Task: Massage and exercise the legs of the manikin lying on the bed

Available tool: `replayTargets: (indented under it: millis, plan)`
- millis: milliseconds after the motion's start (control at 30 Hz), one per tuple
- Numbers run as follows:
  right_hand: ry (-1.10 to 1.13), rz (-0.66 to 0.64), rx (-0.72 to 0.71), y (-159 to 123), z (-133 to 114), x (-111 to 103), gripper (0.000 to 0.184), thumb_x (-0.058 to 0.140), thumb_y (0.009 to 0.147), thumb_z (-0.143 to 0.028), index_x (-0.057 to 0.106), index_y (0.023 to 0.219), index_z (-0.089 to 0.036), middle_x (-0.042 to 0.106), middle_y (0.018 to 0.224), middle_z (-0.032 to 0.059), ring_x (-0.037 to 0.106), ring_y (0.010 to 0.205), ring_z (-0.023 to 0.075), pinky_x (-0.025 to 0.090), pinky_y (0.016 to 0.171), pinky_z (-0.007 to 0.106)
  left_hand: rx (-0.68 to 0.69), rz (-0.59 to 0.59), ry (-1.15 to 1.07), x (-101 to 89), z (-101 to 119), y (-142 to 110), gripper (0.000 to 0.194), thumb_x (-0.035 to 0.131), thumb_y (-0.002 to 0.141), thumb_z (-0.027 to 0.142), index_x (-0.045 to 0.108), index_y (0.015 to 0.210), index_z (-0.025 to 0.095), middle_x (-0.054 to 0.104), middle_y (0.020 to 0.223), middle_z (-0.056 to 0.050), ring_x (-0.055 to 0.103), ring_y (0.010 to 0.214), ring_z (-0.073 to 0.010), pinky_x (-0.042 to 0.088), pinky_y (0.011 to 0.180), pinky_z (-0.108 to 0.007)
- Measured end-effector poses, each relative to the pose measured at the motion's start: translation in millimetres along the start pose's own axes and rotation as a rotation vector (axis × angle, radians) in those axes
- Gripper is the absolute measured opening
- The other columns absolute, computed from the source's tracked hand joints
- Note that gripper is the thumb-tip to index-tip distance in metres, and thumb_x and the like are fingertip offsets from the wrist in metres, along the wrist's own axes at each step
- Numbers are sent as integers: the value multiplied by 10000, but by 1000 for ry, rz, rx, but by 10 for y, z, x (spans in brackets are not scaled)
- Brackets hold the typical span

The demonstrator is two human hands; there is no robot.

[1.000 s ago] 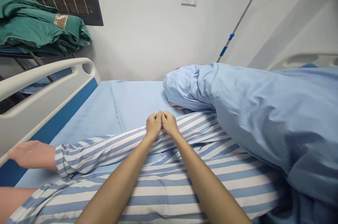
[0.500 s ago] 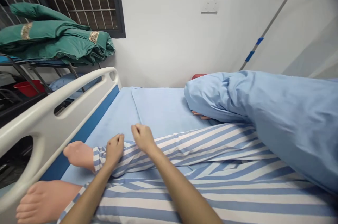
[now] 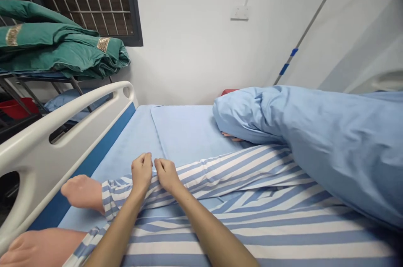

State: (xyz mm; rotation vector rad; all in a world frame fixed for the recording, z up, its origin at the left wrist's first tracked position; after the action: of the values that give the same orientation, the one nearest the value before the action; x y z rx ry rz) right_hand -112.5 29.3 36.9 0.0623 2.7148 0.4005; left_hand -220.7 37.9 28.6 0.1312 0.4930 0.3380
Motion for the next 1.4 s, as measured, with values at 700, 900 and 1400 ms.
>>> replayTargets:
  millis: [700,900,1400]
  plan:
    - [135,100,57,6,402,-1024,418,305,857,-406,403,518,-184,381,468,-42,373,487,92,299,501,214,-49,-165,-347,1107,553,-164,302,455,723,368,373,497,186,360,446,59,331,461,-75,264,458,-213]
    - [0,124,64,23,483,-1369,419,285,875,-402,395,533,-188,401,479,-35,380,497,97,283,505,216,27,-201,-265,1333,669,-348,325,418,754,370,353,490,192,342,450,63,332,479,-82,258,484,-222]
    - [-251,285,-13,-59,703,-2160,426,239,899,-411,396,567,-194,418,497,-24,397,505,108,271,535,231,233,-287,82,1871,997,-721,307,393,791,355,402,531,192,394,490,51,357,526,-95,221,543,-240]
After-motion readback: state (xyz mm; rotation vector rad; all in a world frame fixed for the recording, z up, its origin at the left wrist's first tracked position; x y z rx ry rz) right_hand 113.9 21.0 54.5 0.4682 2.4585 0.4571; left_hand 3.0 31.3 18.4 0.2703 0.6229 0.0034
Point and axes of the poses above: each hand's wrist, its own y-axis towards the middle knuckle, its own x-axis out of the palm, z = x × y, the point moved 5 cm from there along y, towards the middle knuckle
